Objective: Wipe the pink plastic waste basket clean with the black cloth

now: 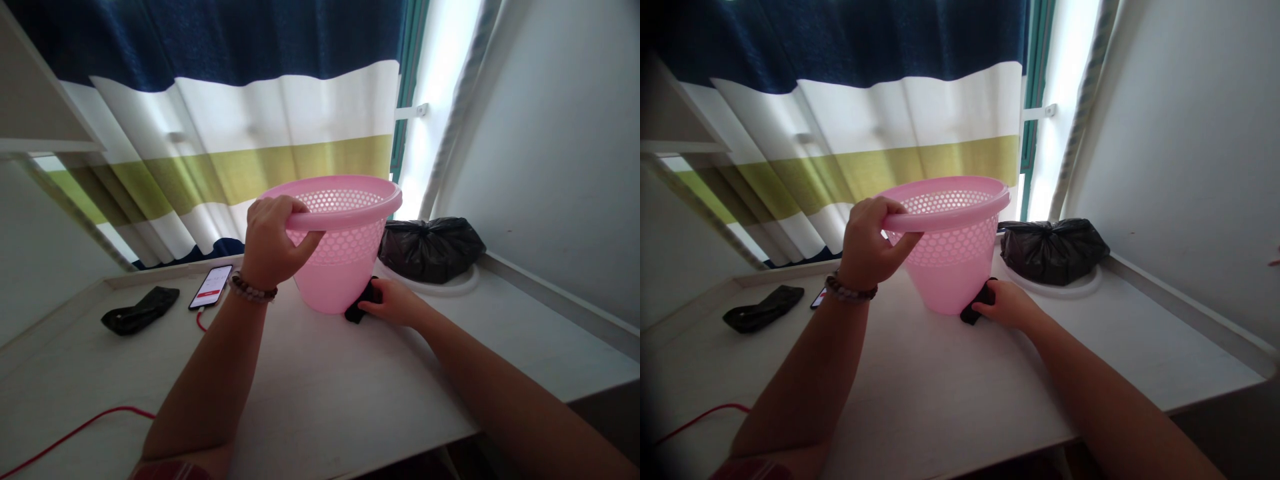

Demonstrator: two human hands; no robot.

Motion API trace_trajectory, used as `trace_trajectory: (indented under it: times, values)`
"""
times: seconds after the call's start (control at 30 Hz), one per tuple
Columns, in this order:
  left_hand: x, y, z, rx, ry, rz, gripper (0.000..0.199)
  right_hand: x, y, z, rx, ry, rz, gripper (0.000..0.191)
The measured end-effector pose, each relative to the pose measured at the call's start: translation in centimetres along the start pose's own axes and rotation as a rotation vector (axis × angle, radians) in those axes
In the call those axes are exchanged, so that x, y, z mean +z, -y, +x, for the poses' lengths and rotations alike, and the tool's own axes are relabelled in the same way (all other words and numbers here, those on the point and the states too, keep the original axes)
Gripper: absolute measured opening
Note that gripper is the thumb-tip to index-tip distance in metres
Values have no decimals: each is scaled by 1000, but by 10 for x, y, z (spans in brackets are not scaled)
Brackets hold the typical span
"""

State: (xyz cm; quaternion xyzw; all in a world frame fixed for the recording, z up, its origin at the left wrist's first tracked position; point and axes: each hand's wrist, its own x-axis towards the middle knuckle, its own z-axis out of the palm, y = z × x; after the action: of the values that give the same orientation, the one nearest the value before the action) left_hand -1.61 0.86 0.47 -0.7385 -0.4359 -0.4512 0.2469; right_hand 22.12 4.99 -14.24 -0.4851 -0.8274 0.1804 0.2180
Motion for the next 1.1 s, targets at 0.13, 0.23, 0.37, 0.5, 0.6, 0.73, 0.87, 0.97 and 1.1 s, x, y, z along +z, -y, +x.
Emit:
trace_trajectory:
  times: [0.13,0.23,0.37,0.5,0.6,0.73,0.87,0.97,1.1]
  values:
    - [0,0,0,4,0,3,23,0,-2,2,-11,40,112,31]
    - [1,0,-1,1,-6,3,23,0,-2,4,16,138,469,36]
    - [2,1,-1,0,-2,-5,23,-1,-3,5,54,100,883,41]
    - [2,1,-1,3,-9,-2,24,-2,-4,4,74,35,1153,39]
    - [2,1,-1,8,-14,8,24,-4,-3,4,85,43,1272,35]
    - [2,1,-1,12,-17,15,24,-7,1,2,100,16,1339,33]
    - [2,1,-1,10,-11,8,23,-12,4,-1,70,14,1387,30]
    - [0,0,0,32,-5,-28,22,-16,6,-3,36,13,1433,26]
    - [-13,-5,-1,117,-82,-75,34,-22,9,-5,64,-26,1534,25]
